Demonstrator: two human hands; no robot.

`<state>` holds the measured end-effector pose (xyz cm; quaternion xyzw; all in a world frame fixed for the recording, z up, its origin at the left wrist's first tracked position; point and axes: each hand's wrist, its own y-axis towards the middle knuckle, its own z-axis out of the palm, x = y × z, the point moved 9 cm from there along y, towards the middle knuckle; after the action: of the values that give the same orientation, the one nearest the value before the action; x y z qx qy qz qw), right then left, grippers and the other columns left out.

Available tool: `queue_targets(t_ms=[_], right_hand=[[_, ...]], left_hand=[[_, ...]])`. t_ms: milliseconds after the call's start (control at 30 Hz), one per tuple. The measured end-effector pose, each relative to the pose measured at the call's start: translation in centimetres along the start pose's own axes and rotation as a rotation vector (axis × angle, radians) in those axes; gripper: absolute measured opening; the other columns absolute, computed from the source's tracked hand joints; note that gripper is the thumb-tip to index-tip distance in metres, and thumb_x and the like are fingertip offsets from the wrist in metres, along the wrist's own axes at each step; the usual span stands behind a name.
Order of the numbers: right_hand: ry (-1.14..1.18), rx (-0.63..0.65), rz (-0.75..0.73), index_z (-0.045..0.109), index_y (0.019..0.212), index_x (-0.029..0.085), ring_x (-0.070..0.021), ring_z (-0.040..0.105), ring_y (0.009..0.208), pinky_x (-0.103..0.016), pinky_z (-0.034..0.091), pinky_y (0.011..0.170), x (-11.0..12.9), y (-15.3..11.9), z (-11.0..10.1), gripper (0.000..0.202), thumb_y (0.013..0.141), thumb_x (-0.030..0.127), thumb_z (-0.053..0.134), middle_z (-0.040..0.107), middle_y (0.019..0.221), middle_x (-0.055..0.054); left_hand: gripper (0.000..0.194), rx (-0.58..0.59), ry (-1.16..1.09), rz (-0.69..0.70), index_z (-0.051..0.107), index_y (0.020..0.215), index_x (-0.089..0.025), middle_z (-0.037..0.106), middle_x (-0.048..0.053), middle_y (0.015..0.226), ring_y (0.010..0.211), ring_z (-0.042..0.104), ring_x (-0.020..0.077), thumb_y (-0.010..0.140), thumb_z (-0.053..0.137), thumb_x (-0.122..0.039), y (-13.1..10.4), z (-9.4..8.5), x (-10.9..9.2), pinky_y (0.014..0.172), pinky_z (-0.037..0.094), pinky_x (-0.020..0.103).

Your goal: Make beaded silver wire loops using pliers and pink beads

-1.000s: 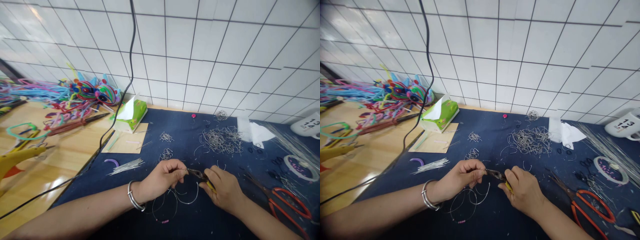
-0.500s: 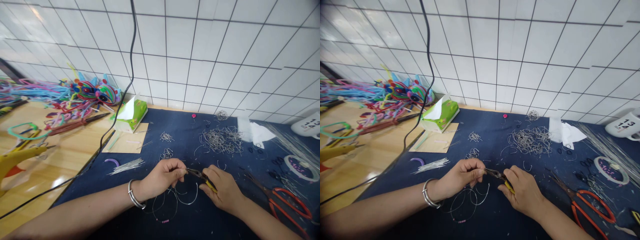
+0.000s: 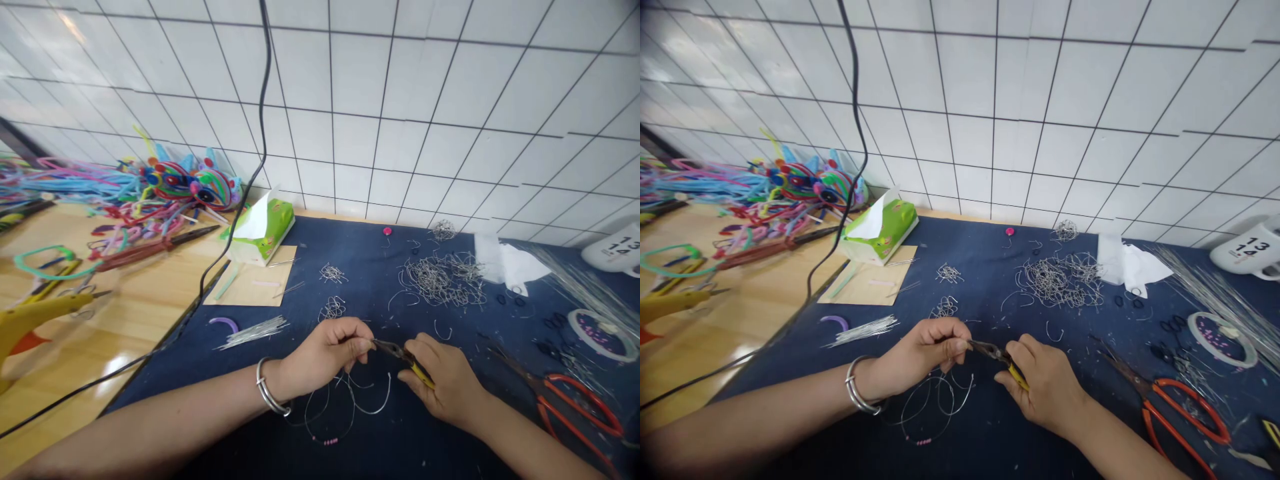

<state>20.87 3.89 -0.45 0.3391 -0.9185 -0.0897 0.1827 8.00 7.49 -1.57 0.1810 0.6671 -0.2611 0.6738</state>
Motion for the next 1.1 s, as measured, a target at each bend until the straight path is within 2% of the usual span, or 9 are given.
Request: queue_targets(t_ms=[400,567,733,933,1100], right_hand=[[-0.148,-0.047,0.019,0.050,0.095,0.015,-0.0126,0.049,0.059,-0.023,0.040,0.053,-0.08,-0.10,-0.14,0.022,0.085,0.034,0.045,0.051,0.073,-0.004],[-0.025,0.013,0.052,0.048,0.099,0.015,-0.0143,0.050,0.067,-0.026,0.042,0.060,-0.45,0.12,0.19,0.023,0.085,0.034,0.045,0.051,0.079,-0.005],[0.083,0.081,0.082,0.047,0.099,0.016,-0.0144,0.049,0.067,-0.027,0.042,0.059,-0.56,0.21,0.67,0.023,0.085,0.034,0.044,0.050,0.079,-0.004],[0.115,0.070,0.069,0.048,0.095,0.016,-0.0129,0.048,0.063,-0.024,0.040,0.056,-0.48,0.23,0.66,0.021,0.085,0.034,0.043,0.049,0.076,-0.003],[0.098,0.036,0.023,0.045,0.099,0.016,-0.0136,0.047,0.065,-0.025,0.039,0.056,-0.28,-0.05,0.75,0.021,0.086,0.031,0.044,0.049,0.077,-0.003]], left_hand=[[0.020,-0.038,-0.033,-0.035,0.053,0.079,-0.013,0.053,-0.001,0.065,0.048,0.039,0.0051,0.085,0.048,-0.032,-0.27,0.09,0.47,0.047,0.032,0.019],[0.019,-0.046,-0.033,-0.023,0.054,0.079,-0.013,0.053,-0.001,0.065,0.049,0.040,0.0056,0.085,0.048,-0.031,-0.24,0.04,0.25,0.049,0.034,0.020],[0.018,-0.030,-0.005,-0.005,0.055,0.078,-0.013,0.053,-0.001,0.066,0.051,0.041,0.0061,0.085,0.048,-0.029,-0.12,-0.04,-0.05,0.050,0.035,0.020],[0.018,-0.020,0.015,0.005,0.055,0.079,-0.013,0.053,-0.001,0.066,0.052,0.041,0.0065,0.085,0.047,-0.028,-0.13,-0.02,-0.05,0.051,0.035,0.021],[0.017,-0.014,0.049,0.035,0.056,0.080,-0.013,0.052,0.000,0.067,0.052,0.040,0.0068,0.086,0.047,-0.026,-0.05,0.03,-0.36,0.052,0.034,0.021]])
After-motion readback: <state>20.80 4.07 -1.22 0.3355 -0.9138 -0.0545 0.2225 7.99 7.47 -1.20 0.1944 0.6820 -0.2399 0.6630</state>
